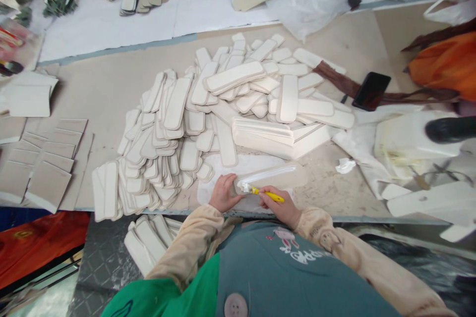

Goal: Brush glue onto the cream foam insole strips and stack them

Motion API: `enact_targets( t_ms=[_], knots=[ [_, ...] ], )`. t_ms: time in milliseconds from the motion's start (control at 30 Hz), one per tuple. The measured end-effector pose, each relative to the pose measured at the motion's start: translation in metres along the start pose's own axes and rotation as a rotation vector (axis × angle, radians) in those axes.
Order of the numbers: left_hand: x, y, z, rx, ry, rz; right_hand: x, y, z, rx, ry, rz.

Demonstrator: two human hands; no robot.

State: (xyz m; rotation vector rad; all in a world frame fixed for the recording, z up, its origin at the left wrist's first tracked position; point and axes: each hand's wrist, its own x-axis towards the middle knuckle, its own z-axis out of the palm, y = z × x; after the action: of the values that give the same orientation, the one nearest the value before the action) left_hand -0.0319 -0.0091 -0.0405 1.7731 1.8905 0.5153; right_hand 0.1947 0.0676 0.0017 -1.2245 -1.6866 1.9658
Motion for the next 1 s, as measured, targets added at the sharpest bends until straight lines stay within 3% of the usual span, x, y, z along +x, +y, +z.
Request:
enact_targets(
  t_ms=[267, 733, 867, 1000],
  knots=[
    [0.002, 0.001, -0.002, 0.008, 0.000, 0.012, -0.014, 0.009, -0.030, -0.076, 0.107, -0.011],
    [0.002, 0.002, -0.002, 0.046, -0.002, 0.024, -0.047, 0.017, -0.117, -0.205, 0.498, 0.002],
    [0.002, 0.003, -0.003, 0.048, 0.002, 0.026, -0.053, 0.017, -0.123, -0.242, 0.547, -0.037],
    [0.001, 0.002, -0.002, 0.041, 0.004, 0.015, -0.056, 0.006, -0.112, -0.186, 0.557, -0.108]
  ],
)
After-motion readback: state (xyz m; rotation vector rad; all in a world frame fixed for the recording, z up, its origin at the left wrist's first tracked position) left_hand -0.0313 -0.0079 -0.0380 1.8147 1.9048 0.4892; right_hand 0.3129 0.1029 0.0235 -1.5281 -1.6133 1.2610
